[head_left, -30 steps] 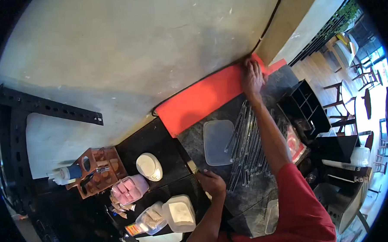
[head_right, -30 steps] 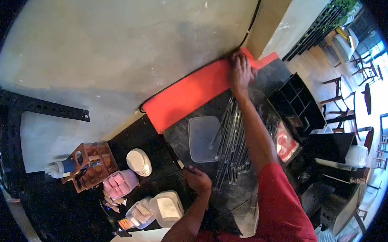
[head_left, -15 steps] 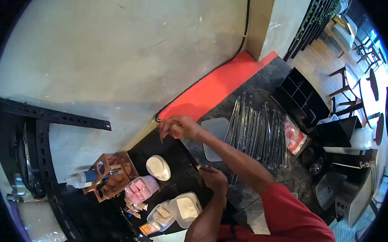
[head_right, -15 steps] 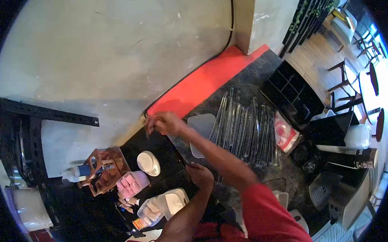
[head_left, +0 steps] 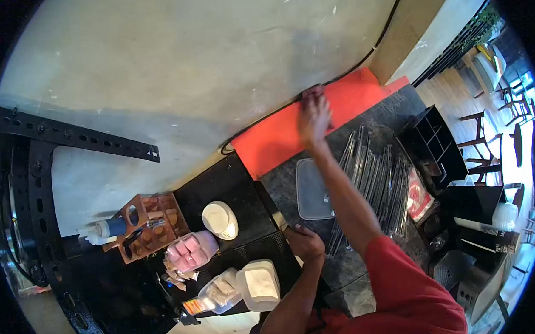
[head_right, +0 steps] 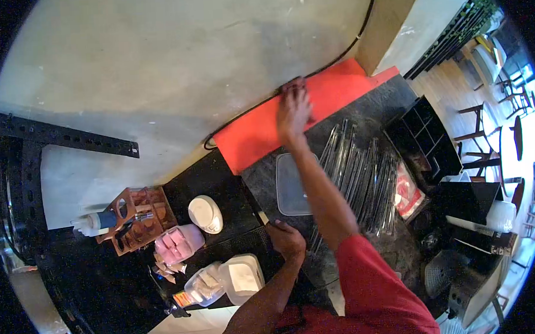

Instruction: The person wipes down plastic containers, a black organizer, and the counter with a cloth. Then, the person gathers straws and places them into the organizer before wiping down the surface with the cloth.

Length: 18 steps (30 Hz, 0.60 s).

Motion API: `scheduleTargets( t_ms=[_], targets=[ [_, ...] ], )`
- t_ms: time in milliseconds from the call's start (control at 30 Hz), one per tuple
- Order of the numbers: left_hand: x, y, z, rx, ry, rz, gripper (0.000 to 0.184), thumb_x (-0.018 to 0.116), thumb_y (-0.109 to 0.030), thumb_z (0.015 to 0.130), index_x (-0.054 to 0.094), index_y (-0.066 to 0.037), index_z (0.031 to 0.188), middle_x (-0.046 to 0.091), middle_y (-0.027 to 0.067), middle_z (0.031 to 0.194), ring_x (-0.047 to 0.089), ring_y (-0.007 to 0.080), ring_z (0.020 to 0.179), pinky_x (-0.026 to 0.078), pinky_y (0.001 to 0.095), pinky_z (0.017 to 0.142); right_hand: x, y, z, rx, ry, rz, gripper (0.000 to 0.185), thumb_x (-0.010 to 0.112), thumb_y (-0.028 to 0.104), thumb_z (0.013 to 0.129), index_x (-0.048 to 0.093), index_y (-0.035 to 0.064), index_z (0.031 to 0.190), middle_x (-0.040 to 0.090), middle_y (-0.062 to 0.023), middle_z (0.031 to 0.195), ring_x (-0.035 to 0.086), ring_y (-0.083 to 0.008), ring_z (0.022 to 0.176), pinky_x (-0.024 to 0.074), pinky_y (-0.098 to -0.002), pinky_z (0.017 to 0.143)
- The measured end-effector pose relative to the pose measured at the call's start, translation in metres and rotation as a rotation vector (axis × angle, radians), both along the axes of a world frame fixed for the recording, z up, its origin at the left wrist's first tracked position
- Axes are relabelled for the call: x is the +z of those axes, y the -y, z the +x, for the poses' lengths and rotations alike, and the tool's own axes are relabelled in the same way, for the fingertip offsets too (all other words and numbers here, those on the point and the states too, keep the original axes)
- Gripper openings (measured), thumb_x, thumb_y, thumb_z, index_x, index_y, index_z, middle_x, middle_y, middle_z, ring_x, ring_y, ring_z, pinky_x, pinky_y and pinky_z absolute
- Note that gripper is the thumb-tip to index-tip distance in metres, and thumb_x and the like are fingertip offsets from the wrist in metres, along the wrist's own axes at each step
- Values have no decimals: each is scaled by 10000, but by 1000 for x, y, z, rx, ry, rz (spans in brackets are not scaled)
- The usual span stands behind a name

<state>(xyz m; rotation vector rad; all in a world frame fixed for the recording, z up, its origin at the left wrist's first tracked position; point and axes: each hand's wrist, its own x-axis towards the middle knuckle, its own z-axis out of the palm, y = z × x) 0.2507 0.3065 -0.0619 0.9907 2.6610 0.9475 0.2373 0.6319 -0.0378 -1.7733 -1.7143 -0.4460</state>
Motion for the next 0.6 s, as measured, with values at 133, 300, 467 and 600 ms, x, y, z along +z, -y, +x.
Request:
scheduleTargets(
  t_ms=[133,300,467,600],
  targets=[
    [0,6,0,40,196,-93,327,369,-263,1013,484,41,1053,557,306,951,559,495,912,425,534,748,-3,66,-51,343,-64,-220,289,597,135,824,612,91,1109,590,-98,1030,559,-289,970,452,-456,728],
    [15,3,8,21,301,-92,318,378,-238,1004,476,64,1008,536,313,944,536,514,862,434,531,733,43,113,-61,1033,-729,-725,200,556,60,845,646,32,1022,661,-101,968,646,-233,855,506,-383,690],
    [21,-3,11,97,219,-155,316,381,-251,994,455,56,969,527,309,916,544,509,855,444,540,733,50,40,59,1130,-904,-624,323,518,34,842,618,-3,1148,684,-114,1023,680,-213,856,542,-326,764],
    [15,-5,1,83,187,-145,291,399,-226,989,461,59,996,536,295,910,555,493,839,458,533,739,18,-61,175,218,-317,81,434,537,-11,772,580,60,1198,607,-185,1125,554,-357,1040,456,-453,909]
  ],
)
